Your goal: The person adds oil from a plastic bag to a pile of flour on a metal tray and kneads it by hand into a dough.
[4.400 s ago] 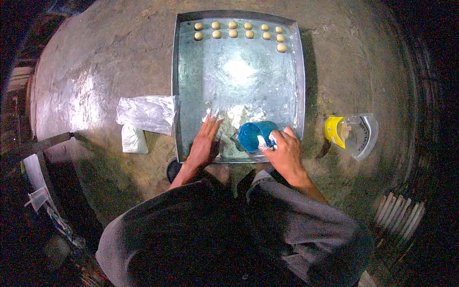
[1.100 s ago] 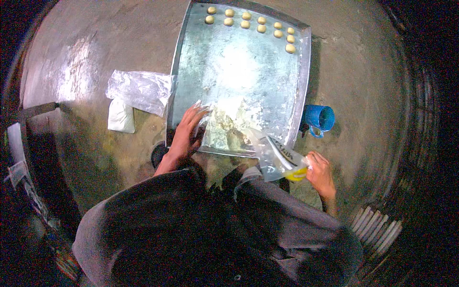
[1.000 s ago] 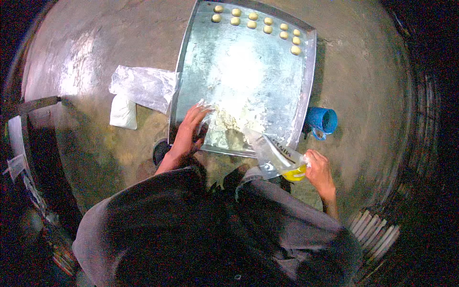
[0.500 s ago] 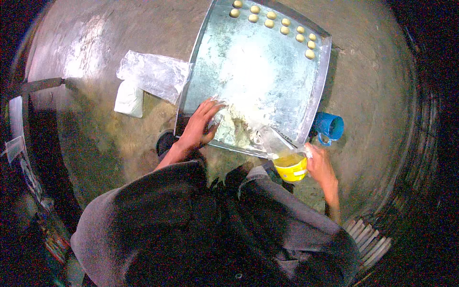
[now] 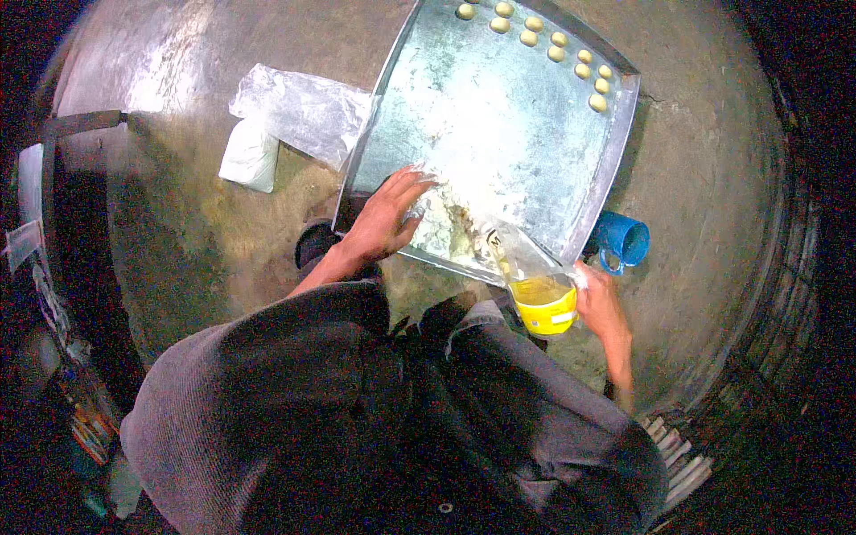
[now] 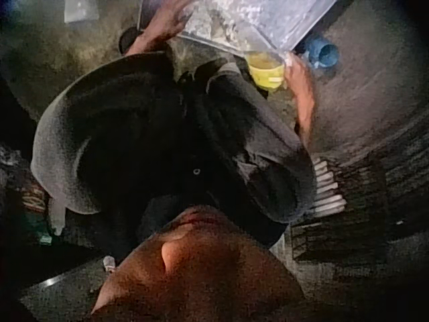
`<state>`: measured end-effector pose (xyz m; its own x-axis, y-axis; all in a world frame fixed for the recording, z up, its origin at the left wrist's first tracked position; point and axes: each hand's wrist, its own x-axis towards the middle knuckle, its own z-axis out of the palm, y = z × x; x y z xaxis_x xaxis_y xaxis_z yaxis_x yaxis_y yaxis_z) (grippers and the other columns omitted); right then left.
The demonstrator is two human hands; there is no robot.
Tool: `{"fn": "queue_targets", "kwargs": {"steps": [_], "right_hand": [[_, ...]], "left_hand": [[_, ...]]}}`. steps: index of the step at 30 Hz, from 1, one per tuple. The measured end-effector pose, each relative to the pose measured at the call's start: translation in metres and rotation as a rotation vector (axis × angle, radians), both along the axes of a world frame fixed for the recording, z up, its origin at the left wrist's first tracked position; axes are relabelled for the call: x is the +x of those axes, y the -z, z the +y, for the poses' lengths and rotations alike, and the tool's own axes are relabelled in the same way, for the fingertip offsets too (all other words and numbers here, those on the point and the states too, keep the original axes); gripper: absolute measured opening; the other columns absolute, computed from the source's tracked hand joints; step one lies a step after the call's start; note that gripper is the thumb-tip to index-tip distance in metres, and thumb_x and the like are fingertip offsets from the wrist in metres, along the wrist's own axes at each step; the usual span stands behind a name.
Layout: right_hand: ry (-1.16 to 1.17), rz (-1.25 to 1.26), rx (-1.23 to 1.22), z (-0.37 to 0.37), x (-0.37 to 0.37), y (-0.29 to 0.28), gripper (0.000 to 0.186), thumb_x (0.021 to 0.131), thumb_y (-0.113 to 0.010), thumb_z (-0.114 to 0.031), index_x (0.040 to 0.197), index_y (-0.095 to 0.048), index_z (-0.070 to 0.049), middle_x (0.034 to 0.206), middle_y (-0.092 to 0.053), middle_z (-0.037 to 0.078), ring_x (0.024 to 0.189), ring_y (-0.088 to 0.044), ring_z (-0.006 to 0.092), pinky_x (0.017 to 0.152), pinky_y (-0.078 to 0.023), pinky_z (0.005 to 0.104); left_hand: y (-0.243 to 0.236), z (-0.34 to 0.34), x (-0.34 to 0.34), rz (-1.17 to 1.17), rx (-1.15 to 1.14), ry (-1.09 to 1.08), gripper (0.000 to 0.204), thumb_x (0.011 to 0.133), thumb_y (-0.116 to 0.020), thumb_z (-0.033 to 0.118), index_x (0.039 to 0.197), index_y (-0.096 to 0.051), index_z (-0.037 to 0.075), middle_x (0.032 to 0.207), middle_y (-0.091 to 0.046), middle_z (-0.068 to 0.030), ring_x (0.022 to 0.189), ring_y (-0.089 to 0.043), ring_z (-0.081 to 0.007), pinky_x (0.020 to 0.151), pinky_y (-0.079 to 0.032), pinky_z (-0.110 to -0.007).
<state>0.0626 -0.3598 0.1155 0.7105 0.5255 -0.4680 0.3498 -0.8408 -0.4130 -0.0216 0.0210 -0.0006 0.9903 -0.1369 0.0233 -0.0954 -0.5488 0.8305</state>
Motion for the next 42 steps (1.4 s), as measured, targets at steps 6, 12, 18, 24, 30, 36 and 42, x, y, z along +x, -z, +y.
{"fn": "queue_targets", "kwargs": {"steps": [6,12,18,24,30,36,42], "right_hand": [[-0.031,-0.010,0.013,-0.005,0.002,0.002,0.034,0.083,-0.054,-0.001,0.114,-0.060,0.011,0.107,-0.064,0.029,0.101,-0.062,0.0436,0.091,-0.048,0.0443],[-0.010,0.080,-0.080,-0.001,0.005,0.000,0.042,0.080,-0.052,0.000,0.121,-0.058,0.006,0.115,-0.063,0.027,0.107,-0.059,0.0430,0.097,-0.045,0.0449],[-0.006,0.090,-0.105,0.002,0.005,-0.003,0.047,0.079,-0.050,0.001,0.126,-0.057,0.004,0.120,-0.062,0.026,0.111,-0.059,0.0427,0.101,-0.045,0.0446],[-0.011,0.013,-0.037,0.004,0.002,-0.004,0.035,0.083,-0.052,-0.001,0.116,-0.060,0.007,0.111,-0.065,0.027,0.104,-0.060,0.0426,0.095,-0.046,0.0453],[-0.009,0.015,-0.029,0.006,0.002,-0.005,0.035,0.083,-0.053,0.001,0.116,-0.060,0.008,0.111,-0.064,0.028,0.104,-0.061,0.0432,0.095,-0.046,0.0445],[-0.007,0.034,-0.015,0.006,0.004,-0.003,0.035,0.082,-0.054,0.002,0.115,-0.060,0.009,0.108,-0.064,0.028,0.101,-0.062,0.0437,0.092,-0.047,0.0443],[-0.010,0.065,-0.077,0.013,0.006,-0.010,0.033,0.082,-0.054,0.001,0.114,-0.061,0.007,0.102,-0.064,0.029,0.095,-0.063,0.0438,0.083,-0.049,0.0460]], "left_hand": [[-0.001,0.000,-0.001,0.026,0.006,0.014,0.059,0.078,-0.062,0.002,0.135,-0.048,0.006,0.137,-0.046,-0.0206,0.133,-0.037,-0.0418,0.113,-0.031,-0.047],[0.000,0.000,-0.003,0.019,0.027,0.006,0.056,0.080,-0.062,0.004,0.134,-0.048,0.006,0.138,-0.046,-0.0210,0.134,-0.037,-0.0425,0.113,-0.032,-0.048],[0.003,0.000,-0.003,0.022,0.010,0.005,0.056,0.079,-0.062,0.004,0.134,-0.049,0.007,0.137,-0.046,-0.0209,0.134,-0.036,-0.0426,0.113,-0.032,-0.048],[0.002,0.000,-0.004,0.035,0.010,0.008,0.058,0.077,-0.062,0.002,0.134,-0.048,0.007,0.137,-0.046,-0.0206,0.135,-0.034,-0.0421,0.113,-0.031,-0.047],[-0.005,0.001,-0.003,0.034,0.003,0.014,0.059,0.077,-0.062,0.003,0.135,-0.048,0.006,0.137,-0.046,-0.0210,0.135,-0.035,-0.0419,0.113,-0.031,-0.047],[0.002,0.000,-0.004,0.017,0.015,0.006,0.060,0.076,-0.061,0.002,0.135,-0.048,0.006,0.138,-0.046,-0.0214,0.135,-0.035,-0.0420,0.113,-0.032,-0.047],[0.009,0.000,-0.005,0.035,0.017,0.012,0.059,0.076,-0.062,0.002,0.133,-0.049,0.006,0.138,-0.046,-0.0212,0.135,-0.035,-0.0420,0.113,-0.032,-0.046]]}}
